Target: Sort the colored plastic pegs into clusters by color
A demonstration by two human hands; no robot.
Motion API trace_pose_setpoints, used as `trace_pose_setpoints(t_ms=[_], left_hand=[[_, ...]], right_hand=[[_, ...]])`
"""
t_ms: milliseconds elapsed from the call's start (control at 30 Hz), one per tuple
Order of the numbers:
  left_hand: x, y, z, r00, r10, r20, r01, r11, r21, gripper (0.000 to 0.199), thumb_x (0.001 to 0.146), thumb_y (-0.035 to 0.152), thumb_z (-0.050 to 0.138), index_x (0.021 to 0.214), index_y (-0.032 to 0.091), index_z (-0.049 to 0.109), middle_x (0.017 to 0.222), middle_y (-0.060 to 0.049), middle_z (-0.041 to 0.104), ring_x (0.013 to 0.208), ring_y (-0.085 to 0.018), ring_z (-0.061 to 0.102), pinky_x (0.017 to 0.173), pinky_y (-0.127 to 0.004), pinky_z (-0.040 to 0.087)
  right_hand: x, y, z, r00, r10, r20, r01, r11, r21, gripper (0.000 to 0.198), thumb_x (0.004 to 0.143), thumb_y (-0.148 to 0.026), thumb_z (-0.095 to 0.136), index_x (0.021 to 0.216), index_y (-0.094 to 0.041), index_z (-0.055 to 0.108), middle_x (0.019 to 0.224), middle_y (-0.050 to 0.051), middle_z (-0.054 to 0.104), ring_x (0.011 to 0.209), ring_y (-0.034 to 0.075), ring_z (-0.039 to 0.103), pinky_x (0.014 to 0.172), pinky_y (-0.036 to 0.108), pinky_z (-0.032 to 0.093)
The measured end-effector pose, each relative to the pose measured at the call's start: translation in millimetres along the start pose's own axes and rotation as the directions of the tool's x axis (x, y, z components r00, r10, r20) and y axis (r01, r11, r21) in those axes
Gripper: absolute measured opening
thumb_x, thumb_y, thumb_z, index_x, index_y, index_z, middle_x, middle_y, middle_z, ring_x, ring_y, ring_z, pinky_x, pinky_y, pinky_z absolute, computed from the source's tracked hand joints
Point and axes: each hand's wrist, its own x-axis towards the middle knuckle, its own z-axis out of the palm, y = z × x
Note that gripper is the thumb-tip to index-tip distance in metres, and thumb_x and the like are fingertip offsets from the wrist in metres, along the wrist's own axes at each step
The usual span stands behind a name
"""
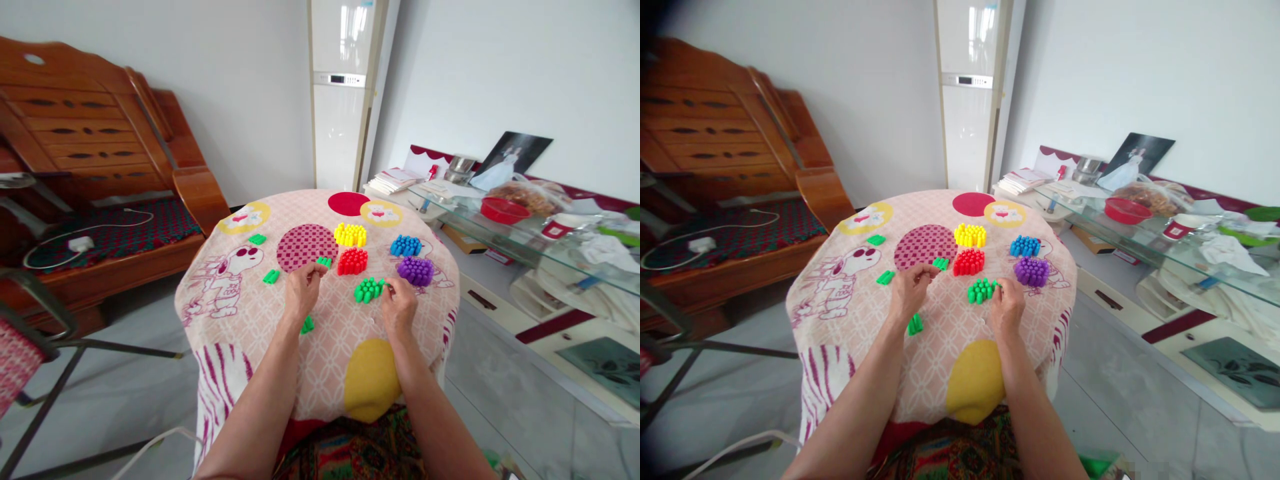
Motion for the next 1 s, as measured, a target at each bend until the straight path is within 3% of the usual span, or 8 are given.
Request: trace_pose_setpoints(t_ms=[200,333,533,700,867,1000], left_hand=[[13.7,-24.6,-26.8,0.99,-0.036,-0.136,0.066,0.973,0.219,0.035,0.083,0.012,0.047,0.107,0.017,0.071,0.113,-0.01,0.074,0.106,-0.023,0.069,0.093,-0.034,0.055],[23.8,-51.2,-54.3,0.975,-0.088,-0.203,0.172,0.878,0.446,0.042,0.08,0.014,0.055,0.12,0.015,0.067,0.123,-0.016,0.069,0.121,-0.03,0.062,0.107,-0.044,0.046],[24.8,-70.7,-66.7,0.957,-0.255,-0.137,0.287,0.77,0.569,0.03,0.077,0.019,0.062,0.103,0.016,0.074,0.103,-0.016,0.075,0.104,-0.033,0.068,0.089,-0.041,0.051],[21.5,-53.2,-54.3,0.964,-0.224,-0.146,0.262,0.898,0.354,0.027,0.076,0.021,0.064,0.101,0.018,0.072,0.096,-0.009,0.077,0.092,-0.024,0.071,0.084,-0.034,0.052],[12.4,-14.1,-20.4,0.997,-0.058,0.043,0.058,0.998,0.011,0.029,0.074,0.021,0.067,0.103,0.017,0.071,0.097,-0.005,0.076,0.084,-0.019,0.07,0.076,-0.029,0.053],[6.0,9.5,11.7,0.982,-0.004,0.186,0.015,0.998,-0.054,0.015,0.076,0.015,0.065,0.09,0.019,0.068,0.08,-0.001,0.073,0.074,-0.015,0.068,0.069,-0.026,0.051]], right_hand=[[-6.3,3.3,0.8,1.0,0.009,0.016,-0.009,1.0,-0.002,0.033,0.094,-0.024,0.042,0.103,-0.015,0.072,0.094,0.013,0.075,0.086,0.025,0.068,0.079,0.038,0.054],[-9.0,5.0,-1.2,1.0,0.021,-0.018,-0.021,1.0,-0.014,0.036,0.095,-0.026,0.042,0.109,-0.012,0.072,0.101,0.017,0.076,0.091,0.027,0.071,0.081,0.04,0.055],[-9.9,4.0,-1.7,0.998,0.039,-0.041,-0.04,0.999,-0.036,0.036,0.095,-0.027,0.043,0.106,-0.012,0.074,0.096,0.016,0.077,0.088,0.027,0.071,0.079,0.039,0.056],[-10.0,2.4,-1.9,0.997,0.069,-0.024,-0.069,0.997,-0.022,0.038,0.096,-0.027,0.041,0.108,-0.011,0.073,0.096,0.016,0.077,0.087,0.025,0.071,0.08,0.038,0.056],[-10.0,3.4,-0.5,0.996,0.087,-0.027,-0.088,0.996,-0.035,0.04,0.095,-0.029,0.041,0.108,-0.01,0.073,0.099,0.017,0.077,0.091,0.027,0.072,0.081,0.038,0.056],[-9.8,2.4,-1.5,0.994,0.108,-0.013,-0.109,0.993,-0.043,0.04,0.095,-0.03,0.04,0.108,-0.011,0.073,0.1,0.016,0.077,0.091,0.026,0.072,0.082,0.038,0.056]])
